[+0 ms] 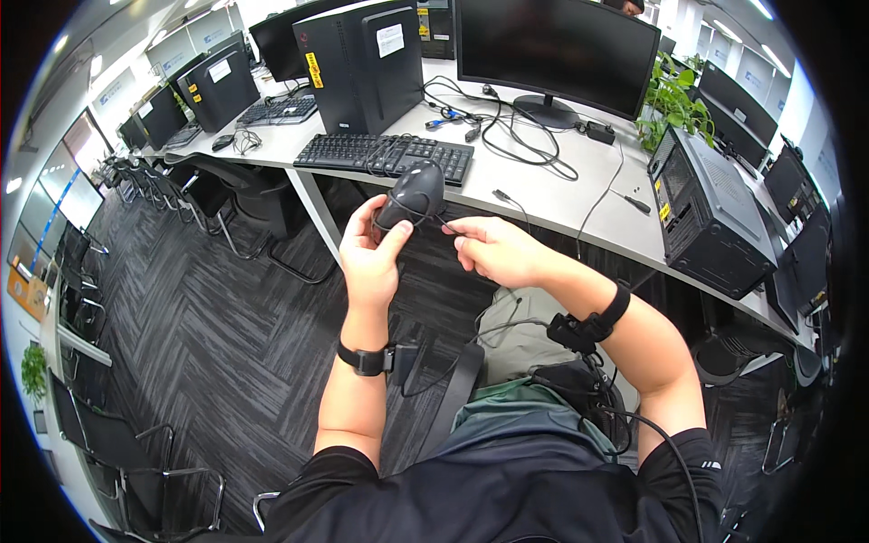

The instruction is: Dismantling a desktop PC case and managing internal/external cables.

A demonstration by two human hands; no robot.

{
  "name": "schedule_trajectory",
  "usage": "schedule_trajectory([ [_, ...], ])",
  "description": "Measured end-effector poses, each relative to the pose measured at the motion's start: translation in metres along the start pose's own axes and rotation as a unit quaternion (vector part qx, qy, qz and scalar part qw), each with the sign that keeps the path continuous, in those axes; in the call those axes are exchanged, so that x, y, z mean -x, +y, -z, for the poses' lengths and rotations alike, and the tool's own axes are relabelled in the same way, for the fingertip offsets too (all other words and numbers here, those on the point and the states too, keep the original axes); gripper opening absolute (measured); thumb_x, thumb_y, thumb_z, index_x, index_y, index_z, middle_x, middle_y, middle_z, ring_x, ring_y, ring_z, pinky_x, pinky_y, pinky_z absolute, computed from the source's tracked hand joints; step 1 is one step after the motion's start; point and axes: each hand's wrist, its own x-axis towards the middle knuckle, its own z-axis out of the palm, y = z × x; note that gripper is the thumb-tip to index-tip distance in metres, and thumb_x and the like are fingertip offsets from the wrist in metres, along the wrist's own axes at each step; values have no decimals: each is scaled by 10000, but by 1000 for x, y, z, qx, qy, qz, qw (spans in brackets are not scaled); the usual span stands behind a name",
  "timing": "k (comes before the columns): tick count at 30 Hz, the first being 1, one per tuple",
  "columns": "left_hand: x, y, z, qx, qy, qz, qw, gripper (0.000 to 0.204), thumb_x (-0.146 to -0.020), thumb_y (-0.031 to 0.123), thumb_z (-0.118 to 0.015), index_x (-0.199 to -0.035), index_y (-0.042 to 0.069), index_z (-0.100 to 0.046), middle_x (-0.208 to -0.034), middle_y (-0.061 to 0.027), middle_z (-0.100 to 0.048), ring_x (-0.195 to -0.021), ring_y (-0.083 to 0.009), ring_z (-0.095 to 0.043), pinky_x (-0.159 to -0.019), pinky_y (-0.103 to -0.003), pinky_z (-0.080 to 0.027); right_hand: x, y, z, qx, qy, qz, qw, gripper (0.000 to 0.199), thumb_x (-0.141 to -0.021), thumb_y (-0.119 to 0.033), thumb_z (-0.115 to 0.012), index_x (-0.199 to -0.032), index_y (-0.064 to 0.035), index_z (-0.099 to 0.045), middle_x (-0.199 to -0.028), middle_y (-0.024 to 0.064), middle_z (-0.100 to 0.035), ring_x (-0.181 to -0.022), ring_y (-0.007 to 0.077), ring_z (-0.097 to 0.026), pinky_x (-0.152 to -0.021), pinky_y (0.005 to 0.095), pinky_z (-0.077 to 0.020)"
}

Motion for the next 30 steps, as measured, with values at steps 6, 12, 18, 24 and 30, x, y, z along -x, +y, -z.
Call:
schedule_trajectory([
  [6,19,-4,-7,-287,-99,-159,940,407,-768,-118,-665,-1143,21,-595,-1144,-70,-560,-1054,-152,-574,-847,-260,-496,18,-27,3,259,-22,-7,966,280,-945,-217,-563,-1018,37,-655,-718,72,-679,-657,150,-624,-629,322,-493],
  [12,24,-3,1,-127,-194,-25,972,409,-726,-97,-707,-1103,44,-633,-1139,-50,-582,-1043,-129,-583,-809,-234,-479,23,-40,10,277,-34,31,960,254,-879,-242,-680,-955,1,-675,-730,70,-673,-658,144,-613,-626,302,-493],
  [18,25,-8,13,218,-285,68,931,481,-717,-72,-749,-1163,34,-606,-1202,-113,-572,-1111,-231,-586,-941,-325,-496,16,-31,29,27,-65,54,996,185,-921,-190,-669,-1020,-34,-672,-838,11,-675,-729,62,-584,-673,220,-466],
  [24,17,-14,-3,357,-144,96,918,485,-813,-63,-642,-1257,75,-503,-1232,-158,-583,-1154,-315,-594,-921,-512,-548,5,-6,3,-27,13,26,999,212,-971,-144,-475,-1122,-60,-599,-786,-7,-593,-584,45,-484,-539,207,-409],
  [30,29,-3,-23,29,-40,-26,998,582,-769,-61,-759,-1250,21,-442,-1129,-114,-603,-1027,-176,-623,-855,-286,-541,7,2,-3,51,65,20,996,268,-928,-117,-487,-1156,-27,-596,-832,34,-623,-605,84,-539,-575,250,-469],
])
